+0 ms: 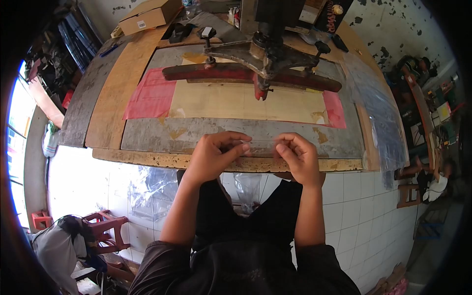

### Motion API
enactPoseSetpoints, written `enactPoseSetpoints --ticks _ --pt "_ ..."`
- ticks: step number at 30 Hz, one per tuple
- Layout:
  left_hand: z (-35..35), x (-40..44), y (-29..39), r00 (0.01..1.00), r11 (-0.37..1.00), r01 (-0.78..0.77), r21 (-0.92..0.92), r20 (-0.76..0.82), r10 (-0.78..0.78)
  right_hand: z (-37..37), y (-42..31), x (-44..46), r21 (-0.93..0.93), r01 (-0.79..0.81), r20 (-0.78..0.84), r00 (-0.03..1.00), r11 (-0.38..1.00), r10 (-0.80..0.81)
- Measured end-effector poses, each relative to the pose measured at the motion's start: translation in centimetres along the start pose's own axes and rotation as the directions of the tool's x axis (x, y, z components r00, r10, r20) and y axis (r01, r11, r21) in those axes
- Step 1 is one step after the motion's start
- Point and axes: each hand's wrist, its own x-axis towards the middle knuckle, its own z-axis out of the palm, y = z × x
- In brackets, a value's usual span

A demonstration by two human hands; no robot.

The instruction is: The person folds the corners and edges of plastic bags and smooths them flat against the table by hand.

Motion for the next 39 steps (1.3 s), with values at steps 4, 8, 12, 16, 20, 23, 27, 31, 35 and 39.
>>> enactPoseSetpoints --ticks 4,8,12,16,20,23,27,31,35,39 --pt "-0.1 0.0 0.9 0.999 1.000 0.021 -0.004 0.042 -0.021 -0.1 -0.9 0.1 -0.090 0.035 0.008 0.999 0.995 -0.034" --pt "0.0 0.4 -0.6 0.999 0.996 -0.028 -0.089 0.017 0.029 -0.4 -0.4 0.0 -0.099 0.021 0.041 0.999 0.995 -0.017" --pt "0.0 0.4 -0.5 1.000 0.998 -0.015 -0.066 -0.001 0.015 -0.3 -0.3 0.1 -0.119 0.015 0.041 0.999 0.993 -0.010" --pt "0.0 0.4 0.1 1.000 0.999 -0.007 -0.041 0.009 0.008 -0.3 -0.4 0.1 -0.138 0.004 0.042 0.999 0.990 0.001" --pt "0.0 0.4 0.2 1.000 0.999 0.004 -0.047 0.006 -0.004 -0.1 -1.3 0.1 -0.202 -0.002 0.024 1.000 0.979 0.007" --pt "0.0 0.3 0.5 1.000 0.999 0.020 -0.030 0.006 -0.020 0.0 -1.5 0.3 -0.271 0.063 0.022 0.998 0.961 -0.059" --pt "0.0 0.4 -0.5 1.000 0.998 -0.008 -0.055 -0.005 0.008 -0.1 -1.0 0.3 -0.255 0.036 0.017 0.999 0.966 -0.032" --pt "-0.1 0.3 0.2 1.000 0.999 0.015 -0.037 0.004 -0.015 -0.1 -0.8 0.3 -0.246 0.042 0.013 0.999 0.968 -0.040" --pt "-0.2 0.3 0.8 0.998 0.998 0.055 -0.022 0.021 -0.054 -0.2 -1.1 0.3 -0.258 0.002 0.022 1.000 0.966 0.004" --pt "0.0 0.4 -0.2 1.000 0.999 0.021 -0.045 0.005 -0.021 0.3 -0.9 0.4 -0.164 -0.004 -0.020 1.000 0.986 0.000"
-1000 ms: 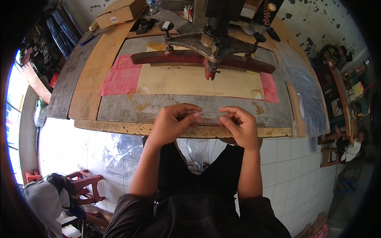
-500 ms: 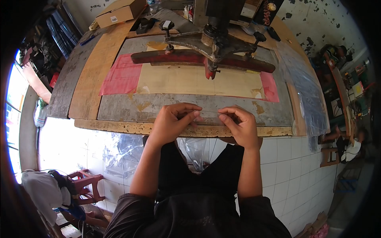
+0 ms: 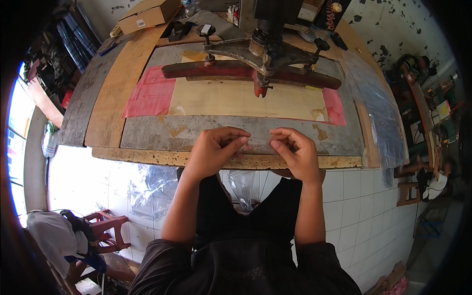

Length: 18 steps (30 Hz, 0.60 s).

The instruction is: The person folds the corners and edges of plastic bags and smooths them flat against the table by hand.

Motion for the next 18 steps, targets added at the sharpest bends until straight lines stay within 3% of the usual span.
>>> enactPoseSetpoints --ticks 12,14,18 --pt "-0.1 0.0 0.5 1.000 1.000 0.012 -0.021 0.009 -0.012 0.0 0.6 0.6 0.119 -0.073 -0.031 0.997 0.990 0.078" --pt "0.0 0.0 1.0 0.998 0.997 -0.014 0.074 -0.057 0.019 -0.1 -0.1 0.8 0.171 -0.087 -0.062 0.993 0.981 0.098" --pt "-0.1 0.1 0.2 0.997 0.999 -0.027 0.038 -0.072 0.029 -0.1 -0.4 1.2 0.142 -0.100 -0.083 0.990 0.985 0.113"
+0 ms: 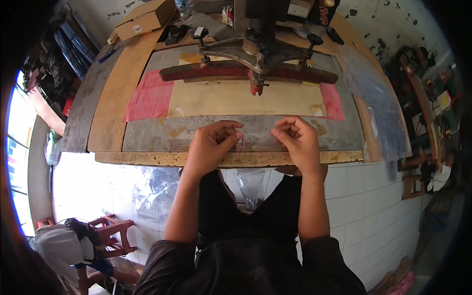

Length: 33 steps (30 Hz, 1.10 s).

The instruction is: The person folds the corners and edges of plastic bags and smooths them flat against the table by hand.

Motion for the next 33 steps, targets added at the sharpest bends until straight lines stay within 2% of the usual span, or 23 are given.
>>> enactPoseSetpoints --ticks 9,15,17,33 --pt "0.0 0.1 -0.1 1.000 0.998 0.009 0.069 -0.018 -0.008 0.0 0.3 0.0 0.009 -0.020 -0.006 1.000 1.000 0.020" --pt "0.0 0.0 -0.2 1.000 0.999 -0.017 0.038 -0.012 0.017 -0.1 0.5 -0.1 -0.023 -0.004 -0.007 1.000 1.000 0.004" --pt "0.0 0.0 -0.3 1.000 1.000 -0.023 0.017 -0.018 0.023 -0.1 0.3 -0.3 0.032 -0.025 -0.003 1.000 0.999 0.025" --pt "0.1 -0.1 -0.1 1.000 1.000 -0.009 0.030 -0.015 0.010 -0.3 1.1 -0.1 0.054 0.033 0.014 0.999 0.998 -0.034"
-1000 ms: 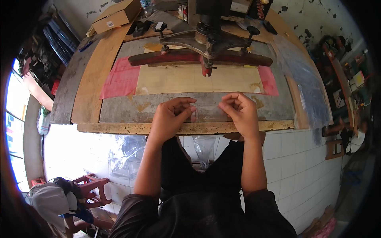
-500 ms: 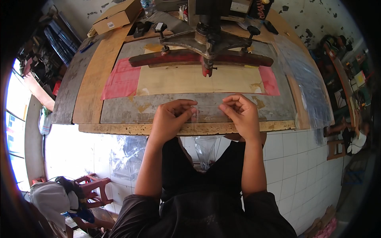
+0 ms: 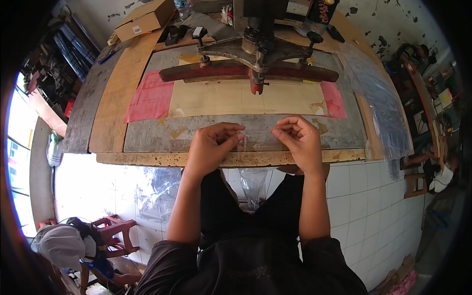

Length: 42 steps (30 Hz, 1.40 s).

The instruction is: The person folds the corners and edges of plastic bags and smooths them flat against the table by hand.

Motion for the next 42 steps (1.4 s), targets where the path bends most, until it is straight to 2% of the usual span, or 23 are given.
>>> enactPoseSetpoints --ticks 12,14,18,20,21,23,24,26,28,30,32,35,36,38,40,42 --pt "0.2 0.0 0.4 0.999 0.999 0.036 0.040 0.001 -0.036 0.1 -0.1 -0.1 0.008 0.003 -0.013 1.000 1.000 -0.003" --pt "0.3 0.1 -0.5 0.999 0.999 -0.043 0.026 -0.031 0.044 0.1 0.0 0.0 0.020 0.021 -0.008 1.000 1.000 -0.021" --pt "0.9 0.1 0.7 0.992 0.997 -0.067 0.039 -0.102 0.071 -0.1 -0.5 0.7 0.012 0.009 0.007 1.000 1.000 -0.009" --pt "0.8 0.5 1.2 0.978 0.945 -0.142 0.296 -0.105 0.179 -0.3 -1.1 1.8 -0.129 0.056 0.005 0.998 0.990 -0.056" --pt "0.7 1.0 1.5 0.977 0.945 -0.144 0.295 -0.110 0.183 -0.4 -1.1 2.7 -0.131 0.061 0.009 0.998 0.990 -0.060" --pt "0.3 2.7 2.0 0.944 0.875 -0.273 0.399 -0.067 0.324 -0.6 -0.6 5.0 -0.279 0.135 0.042 0.991 0.951 -0.129" --pt "-0.1 3.8 2.0 0.942 0.875 -0.277 0.397 -0.070 0.330 -0.5 -0.4 6.1 -0.282 0.141 0.044 0.990 0.949 -0.134" --pt "-0.9 6.3 1.3 0.940 0.798 -0.314 0.514 0.048 0.338 -0.6 0.2 8.5 -0.358 0.158 0.096 0.987 0.920 -0.132" --pt "-1.4 8.5 -0.1 0.922 0.758 -0.359 0.545 0.081 0.378 -1.0 1.8 10.6 -0.364 0.189 0.109 0.981 0.912 -0.159" --pt "-1.6 10.1 -0.8 0.905 0.713 -0.400 0.576 0.122 0.408 -1.0 2.0 11.9 -0.503 0.177 0.144 0.982 0.846 -0.119" --pt "-1.6 10.7 -1.4 0.887 0.614 -0.427 0.664 0.177 0.426 -0.7 1.6 12.0 -0.511 0.185 0.128 0.982 0.839 -0.138" --pt "-1.6 11.4 -2.1 0.850 0.527 -0.495 0.691 0.260 0.458 -0.3 1.1 11.4 -0.547 0.262 0.127 0.965 0.795 -0.230" --pt "-1.6 11.5 -2.3 0.849 0.528 -0.498 0.688 0.261 0.459 -0.2 1.2 11.2 -0.550 0.261 0.125 0.965 0.794 -0.231" --pt "-1.7 11.3 -2.1 0.830 0.481 -0.527 0.700 0.304 0.467 0.0 1.5 11.0 -0.564 0.376 0.163 0.923 0.735 -0.347" --pt "-1.6 11.0 -1.3 0.852 0.505 -0.503 0.701 0.301 0.429 0.1 1.0 11.0 -0.574 0.383 0.184 0.922 0.724 -0.342" --pt "-1.7 11.1 -1.3 0.827 0.410 -0.527 0.744 0.338 0.449 0.5 0.1 10.7 -0.705 0.499 0.239 0.836 0.504 -0.493"
